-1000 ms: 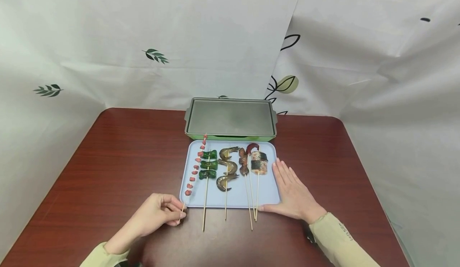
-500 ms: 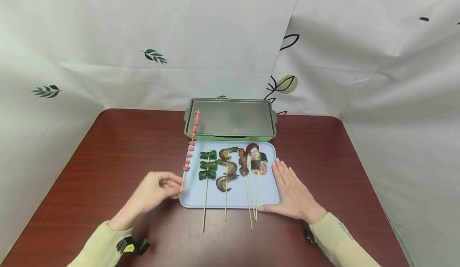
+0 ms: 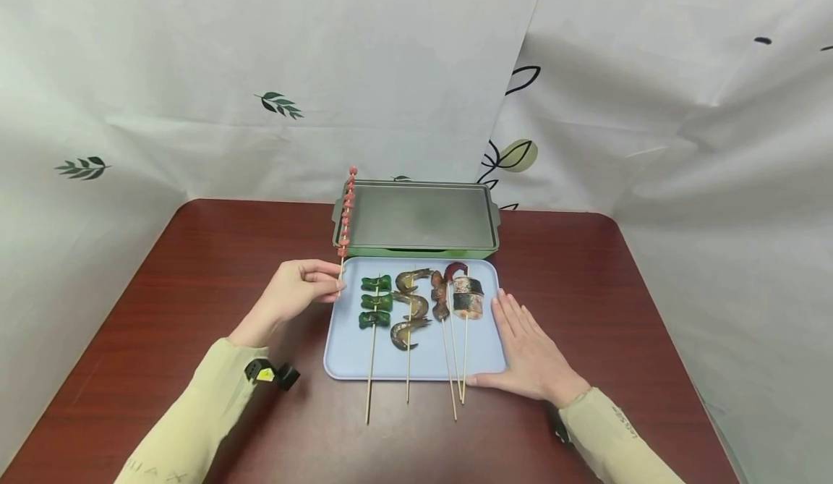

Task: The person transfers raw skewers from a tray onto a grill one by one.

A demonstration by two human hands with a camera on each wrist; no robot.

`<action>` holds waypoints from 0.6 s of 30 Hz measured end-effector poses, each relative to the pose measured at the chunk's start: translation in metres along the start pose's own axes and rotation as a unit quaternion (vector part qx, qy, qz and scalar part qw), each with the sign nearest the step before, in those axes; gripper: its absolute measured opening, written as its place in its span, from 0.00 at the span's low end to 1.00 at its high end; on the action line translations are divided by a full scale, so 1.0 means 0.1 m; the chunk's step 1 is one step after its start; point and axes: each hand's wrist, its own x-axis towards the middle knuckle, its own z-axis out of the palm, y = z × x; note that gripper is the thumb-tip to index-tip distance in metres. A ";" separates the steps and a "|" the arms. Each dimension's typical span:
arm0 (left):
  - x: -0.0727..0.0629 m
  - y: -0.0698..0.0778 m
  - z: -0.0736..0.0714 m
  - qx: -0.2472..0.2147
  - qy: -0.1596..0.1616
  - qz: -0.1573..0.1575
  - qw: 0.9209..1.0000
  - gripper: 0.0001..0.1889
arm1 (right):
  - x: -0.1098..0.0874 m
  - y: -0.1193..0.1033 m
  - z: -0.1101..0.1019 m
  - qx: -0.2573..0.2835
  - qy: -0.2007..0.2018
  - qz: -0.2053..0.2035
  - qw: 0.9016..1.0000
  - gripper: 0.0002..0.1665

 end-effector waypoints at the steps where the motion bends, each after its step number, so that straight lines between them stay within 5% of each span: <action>1: 0.03 0.00 0.00 -0.005 -0.001 -0.005 1.000 0.18 | 0.00 0.00 0.00 0.000 0.001 0.000 1.000 0.78; 18: 0.23 -0.03 -0.01 -0.052 -0.011 -0.058 0.997 0.20 | -0.01 0.01 0.02 -0.002 0.001 0.003 1.000 0.78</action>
